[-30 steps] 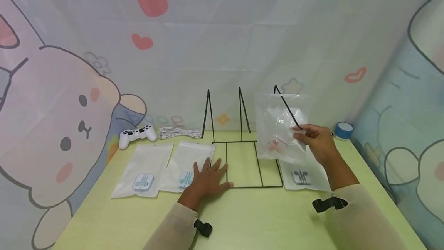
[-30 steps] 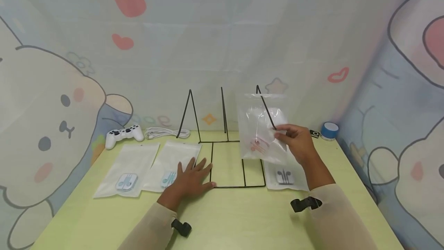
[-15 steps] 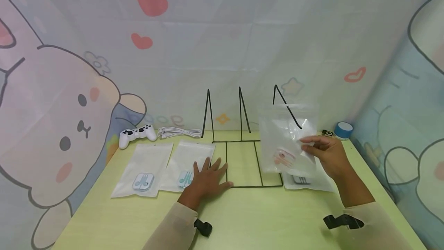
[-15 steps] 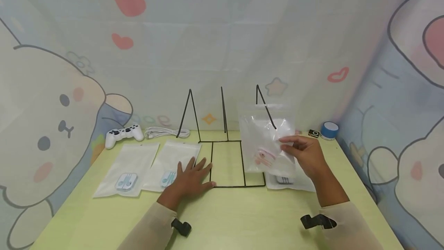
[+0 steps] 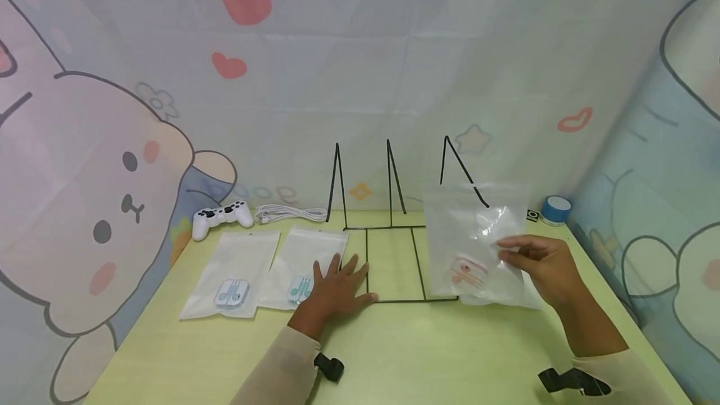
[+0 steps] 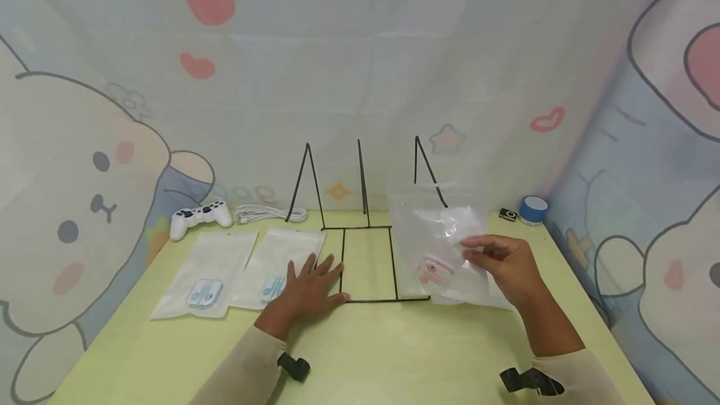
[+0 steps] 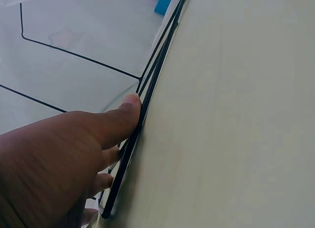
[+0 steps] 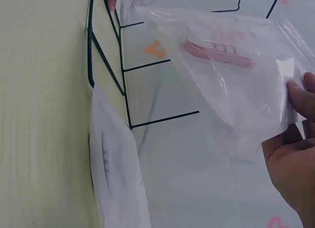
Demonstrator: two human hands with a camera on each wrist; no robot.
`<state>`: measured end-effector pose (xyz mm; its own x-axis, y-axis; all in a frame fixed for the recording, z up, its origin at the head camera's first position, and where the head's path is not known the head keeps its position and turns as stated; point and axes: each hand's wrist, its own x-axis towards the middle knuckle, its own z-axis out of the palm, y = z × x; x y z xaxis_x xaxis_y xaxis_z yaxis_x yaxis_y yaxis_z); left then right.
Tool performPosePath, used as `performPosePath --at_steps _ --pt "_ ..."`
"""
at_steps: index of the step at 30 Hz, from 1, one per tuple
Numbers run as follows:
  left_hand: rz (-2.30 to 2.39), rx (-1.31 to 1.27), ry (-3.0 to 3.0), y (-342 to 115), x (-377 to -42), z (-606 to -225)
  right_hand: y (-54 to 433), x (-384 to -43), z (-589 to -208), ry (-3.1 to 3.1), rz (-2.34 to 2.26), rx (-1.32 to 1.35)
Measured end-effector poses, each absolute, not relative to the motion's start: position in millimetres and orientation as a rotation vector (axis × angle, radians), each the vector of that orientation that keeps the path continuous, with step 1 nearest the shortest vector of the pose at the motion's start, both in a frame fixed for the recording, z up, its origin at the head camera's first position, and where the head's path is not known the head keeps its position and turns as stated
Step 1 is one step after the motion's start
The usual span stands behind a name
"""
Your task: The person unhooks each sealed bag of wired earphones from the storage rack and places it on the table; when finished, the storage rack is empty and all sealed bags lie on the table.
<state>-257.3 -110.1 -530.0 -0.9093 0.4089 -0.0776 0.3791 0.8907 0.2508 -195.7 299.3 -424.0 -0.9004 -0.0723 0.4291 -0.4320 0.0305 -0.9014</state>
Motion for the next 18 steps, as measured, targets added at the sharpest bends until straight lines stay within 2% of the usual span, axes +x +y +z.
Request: performPosePath --at_steps 9,18 --pt "0.364 0.603 2.924 -110 -256 -526 302 -183 -426 -1.983 2.002 0.643" --pt "0.361 0.608 2.925 -111 -257 -530 304 -169 -426 -1.972 1.999 0.624"
